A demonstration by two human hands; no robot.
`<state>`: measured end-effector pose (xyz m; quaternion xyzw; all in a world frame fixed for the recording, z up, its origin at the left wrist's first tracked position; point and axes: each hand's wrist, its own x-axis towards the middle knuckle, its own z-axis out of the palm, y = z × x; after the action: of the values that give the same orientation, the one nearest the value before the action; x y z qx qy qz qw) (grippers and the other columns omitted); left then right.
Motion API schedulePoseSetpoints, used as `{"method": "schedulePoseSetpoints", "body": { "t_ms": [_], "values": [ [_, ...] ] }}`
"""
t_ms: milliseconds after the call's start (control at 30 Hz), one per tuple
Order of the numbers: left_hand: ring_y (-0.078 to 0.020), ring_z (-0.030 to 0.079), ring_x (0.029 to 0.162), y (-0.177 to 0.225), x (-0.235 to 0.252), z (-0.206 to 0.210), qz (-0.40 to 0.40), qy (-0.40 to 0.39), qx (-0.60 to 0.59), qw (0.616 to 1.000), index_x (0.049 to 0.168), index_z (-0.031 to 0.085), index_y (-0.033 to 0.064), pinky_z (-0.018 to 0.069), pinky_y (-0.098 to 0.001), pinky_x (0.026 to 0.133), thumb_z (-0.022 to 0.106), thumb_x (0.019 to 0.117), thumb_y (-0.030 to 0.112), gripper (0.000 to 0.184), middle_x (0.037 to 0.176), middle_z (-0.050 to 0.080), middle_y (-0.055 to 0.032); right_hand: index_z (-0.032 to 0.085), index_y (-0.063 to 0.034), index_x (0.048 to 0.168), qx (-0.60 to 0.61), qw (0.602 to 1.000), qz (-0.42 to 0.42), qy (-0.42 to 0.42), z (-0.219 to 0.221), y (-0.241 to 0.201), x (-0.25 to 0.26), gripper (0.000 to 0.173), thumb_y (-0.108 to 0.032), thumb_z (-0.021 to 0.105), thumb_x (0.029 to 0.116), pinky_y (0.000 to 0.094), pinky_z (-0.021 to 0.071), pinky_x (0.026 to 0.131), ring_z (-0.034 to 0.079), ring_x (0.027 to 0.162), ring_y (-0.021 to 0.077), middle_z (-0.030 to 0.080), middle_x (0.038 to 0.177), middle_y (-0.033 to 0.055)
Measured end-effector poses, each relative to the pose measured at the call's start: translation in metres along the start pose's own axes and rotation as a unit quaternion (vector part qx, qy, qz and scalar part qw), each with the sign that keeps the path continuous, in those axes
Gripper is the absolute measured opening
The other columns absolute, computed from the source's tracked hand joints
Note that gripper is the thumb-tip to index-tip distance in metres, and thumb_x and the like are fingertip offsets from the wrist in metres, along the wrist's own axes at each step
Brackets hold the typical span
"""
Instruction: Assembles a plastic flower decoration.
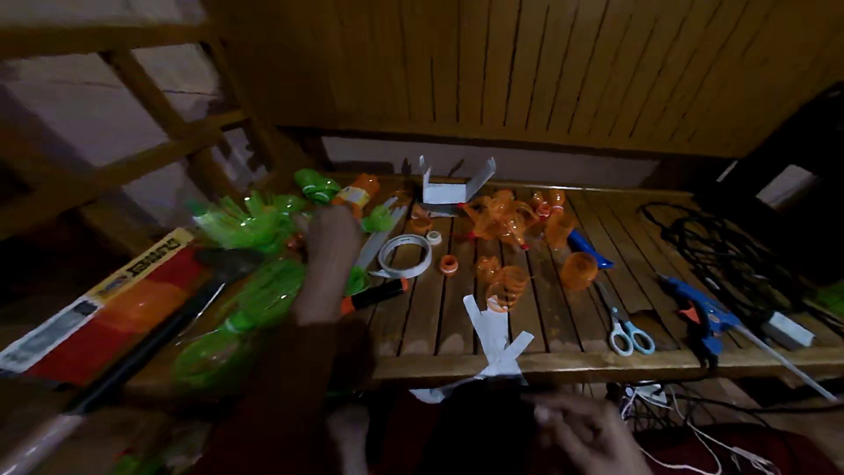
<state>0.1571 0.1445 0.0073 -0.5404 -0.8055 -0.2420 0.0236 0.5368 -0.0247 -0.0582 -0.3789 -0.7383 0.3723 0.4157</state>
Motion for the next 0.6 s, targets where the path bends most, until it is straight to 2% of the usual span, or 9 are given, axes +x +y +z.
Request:
{"method": "schedulePoseSetpoints", "body": {
  "t_ms": [67,100,167,233,300,333,400,500,600],
  "values": [
    [-0.0552,0.054,0.122,0.040,-0.017,-0.014,0.129,-0.008,-0.071,0.989,0.128,0.063,-0.0066,0.0236,-0.0772,0.109,0.054,0.1063,0.015,0.031,0.123,0.063,-0.0336,0.074,-0.0002,0.107,-0.115,0.984,-0.013,0.137,-0.019,0.012,0.022,0.022,-0.017,0.063,0.0982,0.0250,0.0584,0.078,0.069,0.084,0.0066,0.074,0.095,0.0065],
    [-0.0513,0.056,0.122,0.060,-0.028,-0.014,0.201,-0.033,-0.101,0.974,0.129,0.063,-0.0046,0.0287,-0.0735,0.109,0.053,0.1072,0.017,0.033,0.124,0.063,-0.0304,0.073,-0.0007,0.114,-0.186,0.966,-0.023,0.177,-0.034,0.020,0.038,0.027,-0.020,0.064,0.0971,0.0337,0.0574,0.081,0.069,0.092,0.0173,0.073,0.103,0.0132],
    [-0.0401,0.061,0.115,0.100,-0.048,-0.005,0.320,-0.108,-0.159,0.928,0.124,0.065,-0.0002,0.0427,-0.0629,0.103,0.054,0.1072,0.020,0.029,0.119,0.066,-0.0221,0.067,-0.0046,0.133,-0.294,0.940,-0.007,0.174,-0.065,0.032,0.074,0.044,-0.022,0.070,0.0926,0.0575,0.0503,0.094,0.060,0.116,0.0451,0.061,0.127,0.0301],
    [-0.0340,0.060,0.117,0.135,-0.064,0.009,0.386,-0.191,-0.201,0.880,0.120,0.069,0.0004,0.0423,-0.0565,0.106,0.054,0.1067,0.017,0.026,0.118,0.067,-0.0177,0.065,-0.0094,0.138,-0.348,0.928,0.045,0.126,-0.085,0.041,0.106,0.050,-0.020,0.075,0.0901,0.0709,0.0383,0.103,0.046,0.130,0.0576,0.050,0.140,0.0360],
    [-0.0330,0.056,0.126,0.160,-0.072,0.022,0.424,-0.242,-0.198,0.850,0.120,0.070,-0.0002,0.0347,-0.0554,0.113,0.053,0.1070,0.017,0.027,0.124,0.066,-0.0169,0.068,-0.0080,0.133,-0.359,0.924,0.104,0.078,-0.097,0.044,0.126,0.039,-0.016,0.070,0.0955,0.0701,0.0307,0.110,0.043,0.136,0.0522,0.052,0.144,0.0297],
    [-0.0327,0.054,0.129,0.169,-0.073,0.028,0.434,-0.252,-0.189,0.844,0.119,0.071,0.0001,0.0330,-0.0546,0.115,0.053,0.1069,0.017,0.027,0.127,0.065,-0.0162,0.070,-0.0054,0.129,-0.347,0.929,0.112,0.068,-0.102,0.045,0.131,0.032,-0.015,0.067,0.0978,0.0688,0.0311,0.110,0.048,0.135,0.0481,0.057,0.141,0.0267],
    [-0.0327,0.050,0.133,0.182,-0.069,0.037,0.442,-0.261,-0.168,0.842,0.118,0.072,0.0017,0.0315,-0.0537,0.115,0.054,0.1068,0.017,0.026,0.131,0.064,-0.0145,0.072,-0.0005,0.122,-0.297,0.947,0.102,0.063,-0.113,0.045,0.135,0.028,-0.018,0.065,0.1005,0.0613,0.0390,0.108,0.056,0.127,0.0410,0.062,0.133,0.0244],
    [-0.0342,0.051,0.132,0.192,-0.061,0.043,0.450,-0.259,-0.156,0.840,0.117,0.073,0.0023,0.0323,-0.0555,0.114,0.056,0.1054,0.015,0.024,0.130,0.064,-0.0147,0.070,0.0010,0.115,-0.205,0.970,0.113,0.058,-0.129,0.043,0.134,0.025,-0.019,0.065,0.1011,0.0419,0.0499,0.094,0.063,0.111,0.0249,0.066,0.122,0.0180],
    [-0.0350,0.052,0.131,0.197,-0.053,0.044,0.470,-0.255,-0.161,0.830,0.116,0.073,0.0024,0.0320,-0.0585,0.113,0.057,0.1046,0.012,0.022,0.129,0.065,-0.0148,0.070,0.0002,0.112,-0.176,0.975,0.131,0.040,-0.142,0.042,0.133,0.023,-0.019,0.066,0.1010,0.0392,0.0507,0.091,0.063,0.104,0.0188,0.068,0.113,0.0134]
  ]
}}
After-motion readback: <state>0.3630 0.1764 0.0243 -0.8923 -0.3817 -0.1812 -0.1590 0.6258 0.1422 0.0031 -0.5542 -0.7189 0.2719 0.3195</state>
